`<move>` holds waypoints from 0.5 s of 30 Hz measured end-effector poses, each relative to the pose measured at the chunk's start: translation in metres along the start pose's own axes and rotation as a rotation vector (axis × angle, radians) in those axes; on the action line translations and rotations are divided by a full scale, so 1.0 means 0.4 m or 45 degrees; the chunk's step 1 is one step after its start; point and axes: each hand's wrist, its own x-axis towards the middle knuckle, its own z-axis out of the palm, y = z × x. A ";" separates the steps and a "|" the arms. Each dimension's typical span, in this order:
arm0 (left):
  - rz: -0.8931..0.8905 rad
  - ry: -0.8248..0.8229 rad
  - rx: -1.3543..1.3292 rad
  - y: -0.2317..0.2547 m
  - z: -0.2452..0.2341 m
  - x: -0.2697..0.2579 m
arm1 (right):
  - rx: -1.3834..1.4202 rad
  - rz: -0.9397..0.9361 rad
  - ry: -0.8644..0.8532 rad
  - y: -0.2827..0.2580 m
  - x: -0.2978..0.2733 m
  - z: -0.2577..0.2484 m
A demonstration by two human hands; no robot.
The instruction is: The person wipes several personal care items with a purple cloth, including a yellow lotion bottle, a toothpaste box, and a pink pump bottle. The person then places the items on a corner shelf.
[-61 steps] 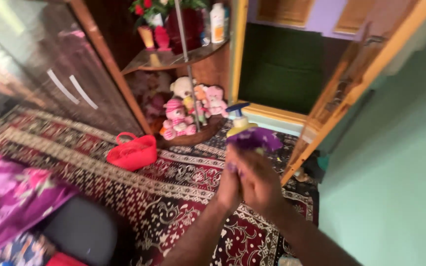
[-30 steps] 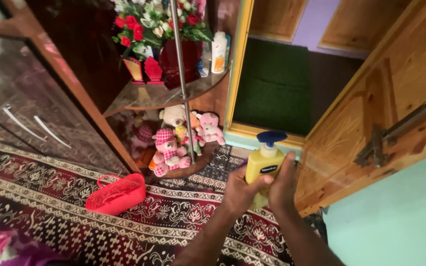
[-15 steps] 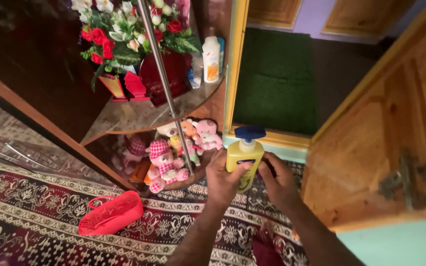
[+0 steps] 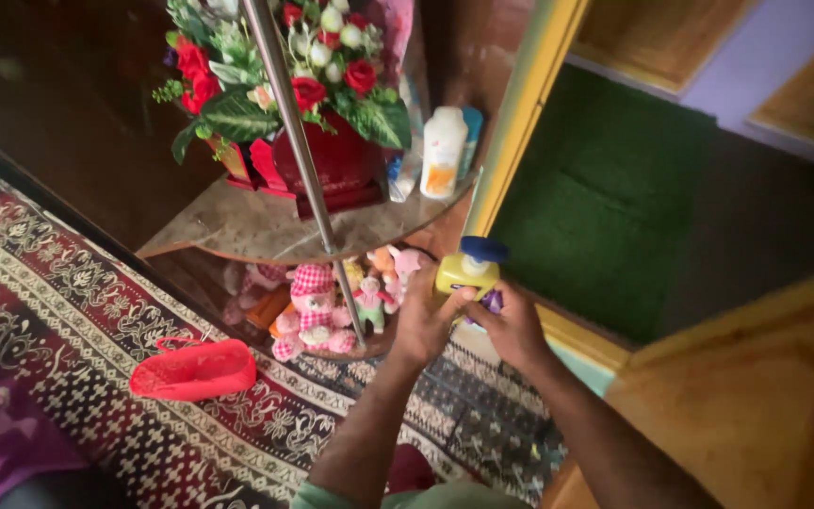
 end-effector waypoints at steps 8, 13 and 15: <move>0.016 0.263 0.537 -0.216 -0.040 0.132 | 0.361 0.046 -0.017 0.135 0.256 0.074; -0.128 0.319 0.665 -0.314 -0.014 0.197 | 0.192 -0.210 -0.033 0.221 0.380 0.082; -0.108 0.369 0.673 -0.321 -0.007 0.222 | 0.257 -0.137 -0.040 0.237 0.416 0.090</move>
